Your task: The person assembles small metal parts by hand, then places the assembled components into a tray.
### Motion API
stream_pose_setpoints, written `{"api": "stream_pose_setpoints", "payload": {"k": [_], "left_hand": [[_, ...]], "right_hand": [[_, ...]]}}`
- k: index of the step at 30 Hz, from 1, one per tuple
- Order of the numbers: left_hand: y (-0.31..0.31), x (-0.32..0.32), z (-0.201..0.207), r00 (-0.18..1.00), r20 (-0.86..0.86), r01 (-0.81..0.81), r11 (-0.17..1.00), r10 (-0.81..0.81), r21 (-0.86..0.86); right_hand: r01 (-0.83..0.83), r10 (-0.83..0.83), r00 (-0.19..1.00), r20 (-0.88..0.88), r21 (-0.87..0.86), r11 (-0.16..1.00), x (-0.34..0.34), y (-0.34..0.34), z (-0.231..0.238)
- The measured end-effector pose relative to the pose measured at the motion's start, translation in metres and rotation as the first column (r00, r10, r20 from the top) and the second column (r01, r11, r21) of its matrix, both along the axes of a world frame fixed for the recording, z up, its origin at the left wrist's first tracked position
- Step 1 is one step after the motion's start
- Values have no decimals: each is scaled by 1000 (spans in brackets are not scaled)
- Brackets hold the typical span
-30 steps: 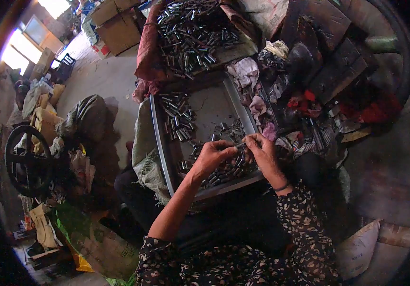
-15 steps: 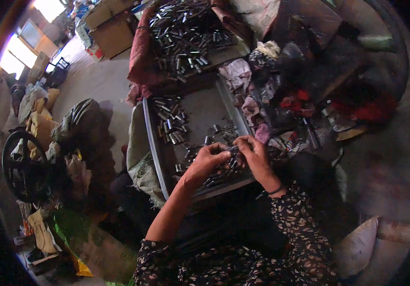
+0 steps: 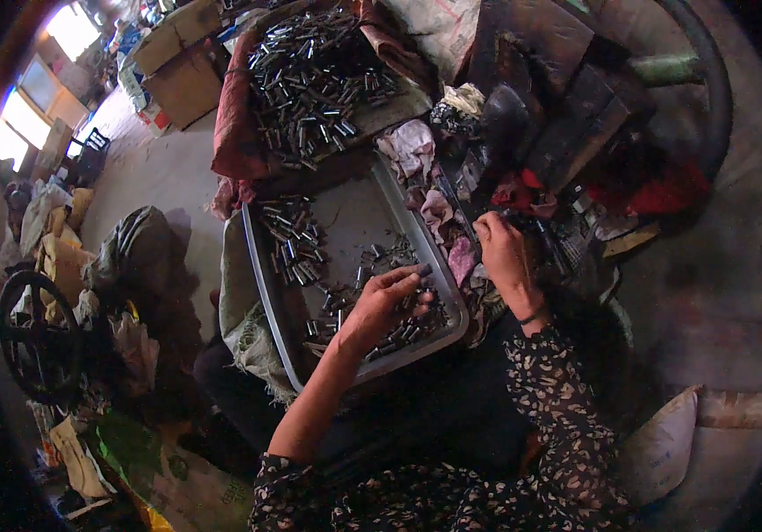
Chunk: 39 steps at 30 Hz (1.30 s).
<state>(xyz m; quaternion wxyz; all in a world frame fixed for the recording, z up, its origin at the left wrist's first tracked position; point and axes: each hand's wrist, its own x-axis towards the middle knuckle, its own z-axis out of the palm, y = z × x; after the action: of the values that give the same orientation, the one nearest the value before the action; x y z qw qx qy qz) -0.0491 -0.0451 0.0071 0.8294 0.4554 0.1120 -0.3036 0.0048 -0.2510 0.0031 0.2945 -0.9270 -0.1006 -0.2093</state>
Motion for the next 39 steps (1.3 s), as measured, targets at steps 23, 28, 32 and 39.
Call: {"api": "stream_pose_setpoints", "payload": {"k": [23, 28, 32, 39], "left_hand": [[-45, 15, 33, 982, 163, 49, 969, -91, 243], [-46, 21, 37, 973, 180, 72, 932, -144, 355], [-49, 30, 46, 969, 177, 93, 923, -170, 374], [-53, 67, 24, 972, 230, -28, 938, -56, 345]], "right_hand": [[-65, 182, 968, -173, 527, 847, -44, 15, 26], [16, -81, 961, 263, 241, 970, -56, -23, 71], [395, -376, 726, 576, 99, 913, -59, -82, 107], [383, -530, 504, 683, 373, 845, -8, -138, 139]]}}
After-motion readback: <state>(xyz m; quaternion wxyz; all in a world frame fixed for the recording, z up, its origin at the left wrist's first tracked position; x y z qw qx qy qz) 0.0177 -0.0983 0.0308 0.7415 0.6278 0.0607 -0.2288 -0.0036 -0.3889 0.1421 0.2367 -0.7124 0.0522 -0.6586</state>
